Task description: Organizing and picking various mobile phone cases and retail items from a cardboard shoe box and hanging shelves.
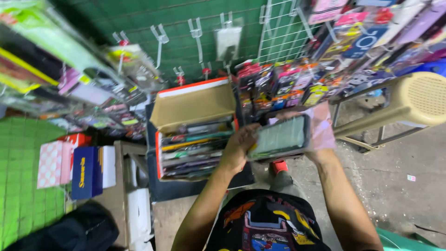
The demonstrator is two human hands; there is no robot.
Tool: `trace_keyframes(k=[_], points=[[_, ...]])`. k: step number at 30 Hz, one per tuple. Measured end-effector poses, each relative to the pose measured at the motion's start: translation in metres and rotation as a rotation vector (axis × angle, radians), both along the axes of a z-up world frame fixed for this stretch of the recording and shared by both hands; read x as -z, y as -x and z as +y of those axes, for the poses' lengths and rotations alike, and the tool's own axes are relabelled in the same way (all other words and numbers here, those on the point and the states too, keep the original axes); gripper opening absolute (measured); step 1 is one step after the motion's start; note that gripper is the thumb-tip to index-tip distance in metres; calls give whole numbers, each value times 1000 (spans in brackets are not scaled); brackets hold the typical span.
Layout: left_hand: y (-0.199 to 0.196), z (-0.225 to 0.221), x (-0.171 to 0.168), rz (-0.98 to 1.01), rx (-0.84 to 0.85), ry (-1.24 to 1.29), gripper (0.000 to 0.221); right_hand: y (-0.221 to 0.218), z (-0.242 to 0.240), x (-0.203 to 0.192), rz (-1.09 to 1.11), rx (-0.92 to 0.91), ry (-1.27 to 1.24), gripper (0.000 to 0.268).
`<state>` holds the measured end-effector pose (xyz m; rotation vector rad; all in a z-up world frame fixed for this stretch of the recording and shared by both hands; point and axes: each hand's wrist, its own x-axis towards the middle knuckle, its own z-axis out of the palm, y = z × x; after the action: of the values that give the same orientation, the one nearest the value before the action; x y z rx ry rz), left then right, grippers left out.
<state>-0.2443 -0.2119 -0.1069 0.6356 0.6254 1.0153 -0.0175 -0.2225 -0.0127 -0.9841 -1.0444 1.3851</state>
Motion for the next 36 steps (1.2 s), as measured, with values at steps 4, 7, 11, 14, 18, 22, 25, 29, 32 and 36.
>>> trace_keyframes(k=[4, 7, 11, 14, 18, 22, 25, 29, 32, 36], points=[[-26, 0, -19, -55, 256, 65, 36, -34, 0, 20, 20, -159, -354, 40], [-52, 4, -10, 183, 478, 162, 37, -74, 5, 57, 71, -47, -165, 33], [-93, 27, -18, 465, 199, -486, 37, -118, 21, 43, 76, -4, -47, 27], [-127, 50, -78, 454, 89, -532, 39, -148, 34, 30, 37, 14, -33, 23], [-171, 74, -135, 345, -21, -610, 41, -188, 48, 19, -27, 0, -56, 20], [-210, 106, -146, 545, -139, -663, 37, -212, 63, 3, -41, -47, -45, 22], [-230, 123, -164, 638, -129, -618, 27, -226, 81, 3, -145, -60, -87, 20], [-239, 147, -173, 766, -231, -782, 19, -231, 103, -11, -86, -127, -45, 26], [-237, 171, -180, 805, -328, -869, 19, -236, 121, -7, -149, -207, -100, 24], [-232, 203, -201, 857, -389, -871, 15, -225, 141, -31, -167, -196, -247, 23]])
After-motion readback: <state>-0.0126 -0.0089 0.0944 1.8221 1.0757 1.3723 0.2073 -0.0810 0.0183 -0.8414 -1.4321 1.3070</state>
